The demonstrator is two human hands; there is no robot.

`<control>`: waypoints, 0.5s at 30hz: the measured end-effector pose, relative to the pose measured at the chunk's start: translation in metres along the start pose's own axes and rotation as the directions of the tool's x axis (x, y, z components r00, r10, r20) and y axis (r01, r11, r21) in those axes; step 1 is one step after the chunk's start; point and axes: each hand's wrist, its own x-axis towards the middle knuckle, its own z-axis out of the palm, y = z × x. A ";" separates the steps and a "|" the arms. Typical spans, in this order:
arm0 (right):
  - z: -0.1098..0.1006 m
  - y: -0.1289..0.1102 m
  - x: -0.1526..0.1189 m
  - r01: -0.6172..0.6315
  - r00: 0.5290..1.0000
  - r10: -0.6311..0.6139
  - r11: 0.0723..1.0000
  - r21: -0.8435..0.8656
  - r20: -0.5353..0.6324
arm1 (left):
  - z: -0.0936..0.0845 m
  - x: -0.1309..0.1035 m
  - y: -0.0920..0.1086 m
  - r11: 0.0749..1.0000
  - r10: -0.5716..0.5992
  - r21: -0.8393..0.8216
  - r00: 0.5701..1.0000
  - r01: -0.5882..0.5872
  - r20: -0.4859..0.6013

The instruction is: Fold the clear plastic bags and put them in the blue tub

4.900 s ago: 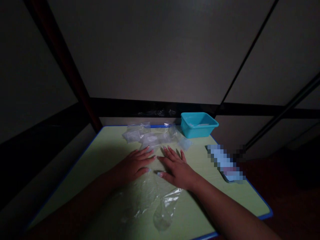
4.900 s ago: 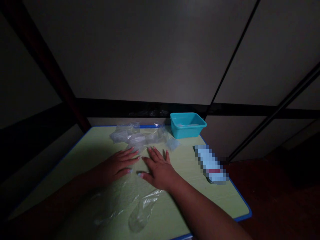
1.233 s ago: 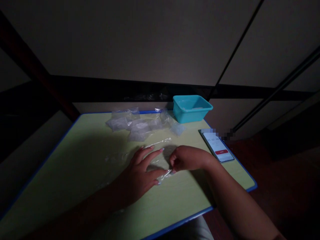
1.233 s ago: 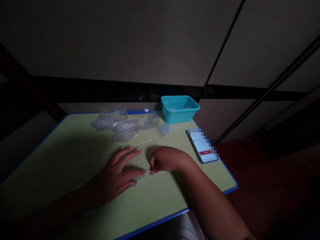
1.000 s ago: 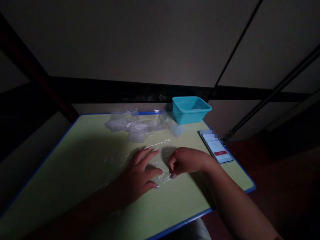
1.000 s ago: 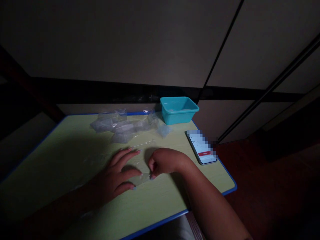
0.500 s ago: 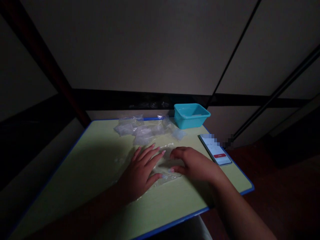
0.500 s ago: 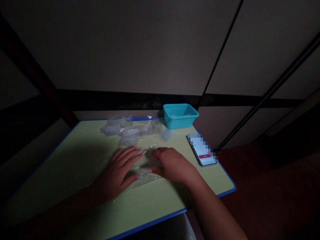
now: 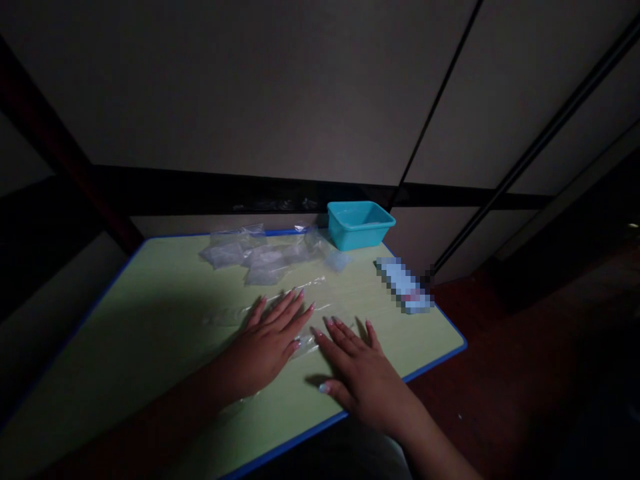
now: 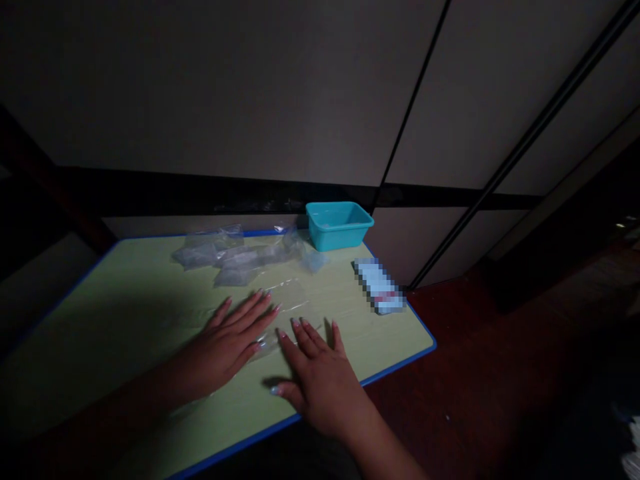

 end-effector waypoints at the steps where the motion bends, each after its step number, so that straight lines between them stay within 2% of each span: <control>1: -0.001 0.001 0.000 -0.019 1.000 0.019 1.000 -0.010 0.007 | 0.000 0.000 0.000 1.000 0.001 -0.003 1.000 -0.001 0.007; 5: -0.002 0.006 -0.005 -0.117 0.993 0.118 0.992 -0.051 0.009 | 0.001 0.001 -0.001 1.000 -0.001 -0.027 1.000 0.001 0.025; 9: -0.001 0.008 -0.011 -0.191 0.982 0.190 0.980 -0.061 -0.010 | -0.005 0.002 0.000 0.995 -0.012 -0.099 1.000 0.010 -0.023; 12: -0.001 0.001 -0.009 -0.141 0.990 0.140 0.989 -0.042 -0.033 | -0.014 0.005 -0.003 0.978 -0.095 -0.199 0.985 0.066 -0.145; 15: -0.002 -0.010 0.000 0.000 1.000 0.000 1.000 0.004 -0.023 | -0.020 0.008 -0.009 0.961 -0.201 -0.236 0.948 0.143 -0.247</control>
